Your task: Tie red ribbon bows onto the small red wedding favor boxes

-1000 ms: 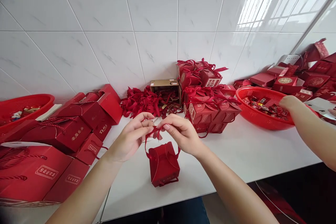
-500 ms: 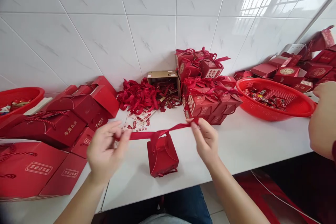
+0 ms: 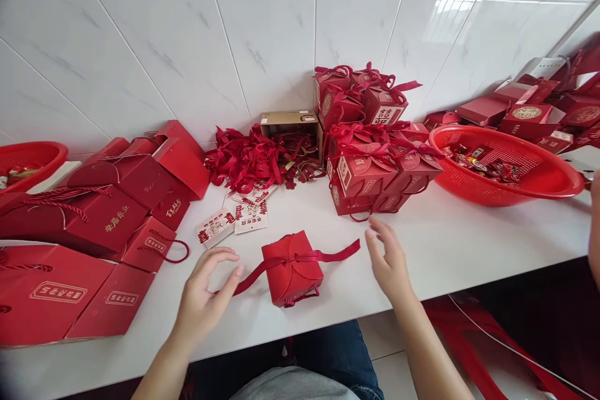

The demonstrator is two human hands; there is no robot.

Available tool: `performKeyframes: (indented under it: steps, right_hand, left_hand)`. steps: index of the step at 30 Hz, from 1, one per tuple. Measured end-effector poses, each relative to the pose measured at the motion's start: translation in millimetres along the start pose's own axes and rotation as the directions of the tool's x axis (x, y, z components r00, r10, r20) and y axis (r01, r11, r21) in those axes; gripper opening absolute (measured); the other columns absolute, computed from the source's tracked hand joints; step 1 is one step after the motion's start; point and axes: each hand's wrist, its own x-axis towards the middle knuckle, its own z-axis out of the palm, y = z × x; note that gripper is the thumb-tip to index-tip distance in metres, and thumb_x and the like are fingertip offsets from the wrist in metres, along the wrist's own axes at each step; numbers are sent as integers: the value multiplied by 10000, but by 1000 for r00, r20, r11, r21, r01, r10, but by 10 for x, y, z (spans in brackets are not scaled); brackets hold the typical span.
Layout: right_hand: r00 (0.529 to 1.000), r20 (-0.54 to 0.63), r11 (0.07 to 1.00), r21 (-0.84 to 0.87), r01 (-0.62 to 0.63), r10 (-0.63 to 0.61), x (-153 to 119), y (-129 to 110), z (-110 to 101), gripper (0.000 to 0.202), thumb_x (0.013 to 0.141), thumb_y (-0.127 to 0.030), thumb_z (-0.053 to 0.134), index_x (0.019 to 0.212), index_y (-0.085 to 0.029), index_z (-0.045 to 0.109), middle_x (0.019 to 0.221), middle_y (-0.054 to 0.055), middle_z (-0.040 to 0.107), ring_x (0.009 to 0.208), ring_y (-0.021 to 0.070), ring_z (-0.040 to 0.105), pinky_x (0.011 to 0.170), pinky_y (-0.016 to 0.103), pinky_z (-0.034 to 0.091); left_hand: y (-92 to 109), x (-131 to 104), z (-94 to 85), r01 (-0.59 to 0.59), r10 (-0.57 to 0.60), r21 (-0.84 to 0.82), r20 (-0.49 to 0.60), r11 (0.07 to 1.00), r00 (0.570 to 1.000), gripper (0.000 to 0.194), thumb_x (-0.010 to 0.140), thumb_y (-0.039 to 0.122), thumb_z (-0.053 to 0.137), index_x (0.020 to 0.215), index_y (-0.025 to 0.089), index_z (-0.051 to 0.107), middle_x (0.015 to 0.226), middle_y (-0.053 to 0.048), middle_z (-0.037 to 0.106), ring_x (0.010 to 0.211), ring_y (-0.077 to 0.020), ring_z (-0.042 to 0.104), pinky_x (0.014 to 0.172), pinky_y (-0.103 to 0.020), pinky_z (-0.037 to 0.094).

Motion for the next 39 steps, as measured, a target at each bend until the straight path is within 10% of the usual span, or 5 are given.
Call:
performKeyframes:
  steps: [6, 15, 26, 33, 39]
  right_hand:
    - [839, 534, 994, 79, 73, -104, -108, -501, 380, 519, 1024, -503, 274, 1248, -219, 646, 1141, 103, 636, 985, 225, 630, 928, 402, 495]
    - [827, 561, 995, -62, 73, -26, -336, -554, 460, 454, 991, -400, 415, 1395, -197, 442, 754, -2, 526, 692, 174, 545, 669, 298, 464]
    - [756, 579, 915, -40, 401, -306, -144, -565, 65, 246, 791, -88, 535, 611, -198, 410, 719, -4, 507, 615, 113, 465, 571, 239, 393]
    - [873, 16, 873, 17, 487, -487, -289, -656, 409, 240, 851, -204, 659, 613, -182, 643, 833, 64, 611, 568, 109, 532, 523, 248, 451]
    - [882, 370, 946, 252, 205, -290, -274, -834, 433, 270, 802, -413, 749, 659, -184, 731, 764, 48, 618, 573, 112, 538, 488, 226, 438]
  left_hand:
    - [252, -10, 412, 52, -36, -85, 183, 995, 982, 79, 879, 254, 572, 927, 228, 515, 964, -23, 537, 926, -178, 572, 858, -329, 510]
    - [279, 77, 324, 275, -243, -34, 372, 961, 896, 172, 877, 333, 577, 951, 228, 462, 919, 7, 545, 828, -157, 547, 759, -282, 464]
    - [100, 261, 108, 303, -332, 143, 522, 942, 786, 395, 962, 466, 339, 779, 188, 551, 696, 18, 489, 687, -155, 440, 658, -274, 337]
    - [328, 484, 28, 476, -218, -12, 879, 879, 425, 225, 746, 358, 668, 724, 143, 733, 558, 18, 542, 505, -90, 409, 505, -220, 310]
    - [608, 317, 228, 529, -272, -253, 637, 810, 721, 301, 855, 390, 623, 1006, 174, 768, 639, -2, 572, 572, -100, 450, 537, -200, 393]
